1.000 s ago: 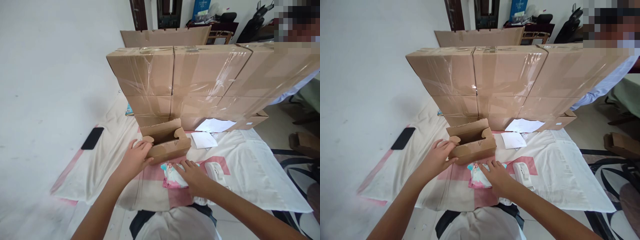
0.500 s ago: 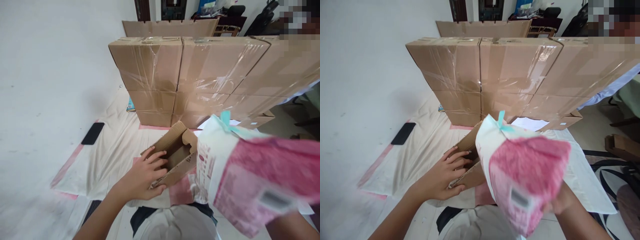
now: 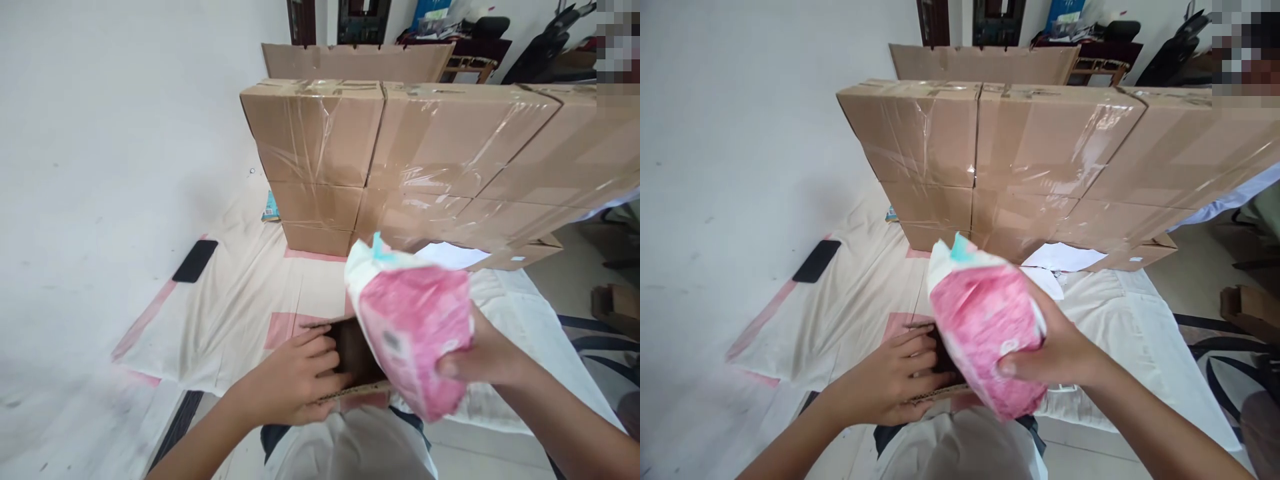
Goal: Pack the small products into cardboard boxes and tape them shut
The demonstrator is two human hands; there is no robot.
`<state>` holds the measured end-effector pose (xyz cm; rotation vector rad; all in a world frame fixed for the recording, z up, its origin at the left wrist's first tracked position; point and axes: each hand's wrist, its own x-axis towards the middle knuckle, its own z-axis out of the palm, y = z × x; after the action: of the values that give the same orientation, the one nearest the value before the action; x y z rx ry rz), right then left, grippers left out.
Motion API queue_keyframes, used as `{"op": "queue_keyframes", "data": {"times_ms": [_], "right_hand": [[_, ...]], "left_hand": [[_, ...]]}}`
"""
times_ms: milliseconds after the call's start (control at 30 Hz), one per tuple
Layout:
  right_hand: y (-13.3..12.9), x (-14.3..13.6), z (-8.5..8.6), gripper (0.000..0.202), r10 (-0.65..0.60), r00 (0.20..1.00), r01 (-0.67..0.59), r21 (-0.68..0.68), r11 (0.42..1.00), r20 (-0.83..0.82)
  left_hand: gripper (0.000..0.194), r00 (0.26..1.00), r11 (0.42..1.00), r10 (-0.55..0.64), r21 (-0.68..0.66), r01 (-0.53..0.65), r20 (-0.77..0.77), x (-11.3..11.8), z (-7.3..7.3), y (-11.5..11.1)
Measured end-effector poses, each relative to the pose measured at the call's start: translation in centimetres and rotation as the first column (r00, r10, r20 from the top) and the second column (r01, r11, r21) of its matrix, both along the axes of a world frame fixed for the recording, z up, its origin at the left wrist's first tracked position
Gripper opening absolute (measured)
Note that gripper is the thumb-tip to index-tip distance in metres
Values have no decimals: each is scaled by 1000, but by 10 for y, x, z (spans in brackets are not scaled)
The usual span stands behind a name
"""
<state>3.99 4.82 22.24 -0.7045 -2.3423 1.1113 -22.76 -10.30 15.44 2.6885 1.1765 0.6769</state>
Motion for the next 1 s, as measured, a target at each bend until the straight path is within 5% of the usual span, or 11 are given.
{"op": "queue_keyframes", "data": {"times_ms": [167, 300, 433, 533, 633, 733, 867, 1000], "right_hand": [[-10, -14, 8, 90, -70, 997, 68, -33, 997, -42], [0, -14, 5, 87, -103, 995, 103, -12, 995, -15], [13, -15, -8, 82, -151, 983, 153, -18, 988, 102], [17, -14, -24, 90, -96, 980, 68, 159, 985, 174], [17, -11, -39, 93, 63, 921, -233, 413, 881, 384], [13, -12, -50, 92, 161, 790, -499, 466, 731, 592], [9, -20, -63, 94, 238, 671, -651, 403, 644, 702], [6, -29, -78, 94, 159, 631, -704, 474, 530, 759]], "left_hand": [[25, 997, 996, 66, 63, -69, 45, -11, -9, -7], [7, 993, 992, 104, 66, -108, 54, -13, -7, -16], [20, 993, 990, 108, 82, -112, 56, -4, -9, -25], [22, 989, 982, 123, 135, -133, 75, 3, -18, -29], [16, 984, 974, 149, 156, -163, 101, 6, -28, -29], [16, 977, 973, 165, 143, -184, 131, 8, -34, -29], [19, 974, 974, 163, 132, -184, 157, 13, -37, -32], [18, 962, 968, 201, 113, -224, 186, 16, -40, -33]]}}
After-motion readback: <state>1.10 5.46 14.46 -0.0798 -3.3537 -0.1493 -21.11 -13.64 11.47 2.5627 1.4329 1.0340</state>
